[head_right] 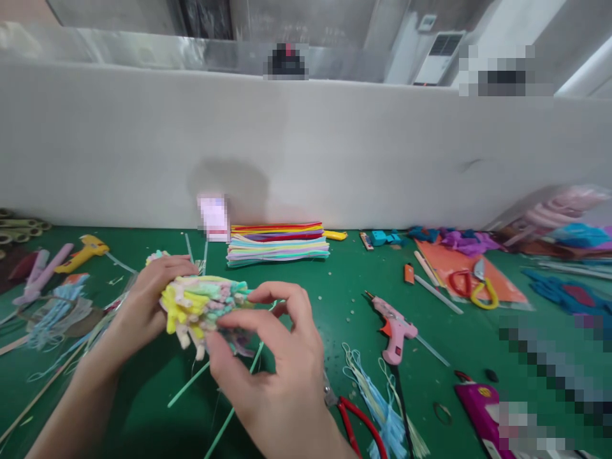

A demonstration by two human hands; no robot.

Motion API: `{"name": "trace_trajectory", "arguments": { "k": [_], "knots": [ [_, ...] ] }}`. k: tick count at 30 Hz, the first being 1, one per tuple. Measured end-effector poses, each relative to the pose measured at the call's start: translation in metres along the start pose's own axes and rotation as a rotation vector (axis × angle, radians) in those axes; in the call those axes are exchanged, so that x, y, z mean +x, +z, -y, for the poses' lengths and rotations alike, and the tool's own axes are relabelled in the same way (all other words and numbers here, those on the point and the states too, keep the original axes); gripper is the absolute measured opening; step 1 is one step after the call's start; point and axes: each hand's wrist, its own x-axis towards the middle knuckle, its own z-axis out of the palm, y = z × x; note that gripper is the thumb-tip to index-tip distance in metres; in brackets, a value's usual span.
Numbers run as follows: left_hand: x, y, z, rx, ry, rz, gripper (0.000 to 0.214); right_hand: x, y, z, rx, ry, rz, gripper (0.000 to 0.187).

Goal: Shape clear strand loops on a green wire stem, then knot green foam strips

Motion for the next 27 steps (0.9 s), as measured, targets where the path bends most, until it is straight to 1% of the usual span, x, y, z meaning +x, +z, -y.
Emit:
{"name": "trace_trajectory", "arguments": {
  "k": [3, 9, 14, 19, 22, 27],
  "knots": [
    [0.0, 0.0, -0.002, 0.111, -0.012, -0.02, 0.044, 0.002, 0.002, -0.002, -0.046, 0.025, -0.047, 0.004],
    [0.0, -0.003, -0.01, 0.334, -0.029, -0.057, 0.054, 0.009, 0.002, -0.01, -0.019, 0.111, -0.049, 0.004],
    [0.0, -0.006, -0.018, 0.429, -0.012, -0.078, 0.063, 0.014, 0.005, -0.017, 0.185, 0.234, -0.023, 0.007],
    [0.0, -0.007, -0.021, 0.438, 0.001, -0.086, 0.065, 0.018, 0.008, -0.022, 0.282, 0.265, -0.048, 0.004],
    [-0.001, -0.006, -0.018, 0.453, 0.01, -0.079, 0.068, 0.017, 0.008, -0.023, 0.244, 0.276, -0.065, 0.002],
    [-0.004, -0.006, -0.014, 0.474, 0.004, -0.059, 0.072, 0.018, 0.01, -0.025, 0.077, 0.263, -0.062, 0.009]
  ]
}}
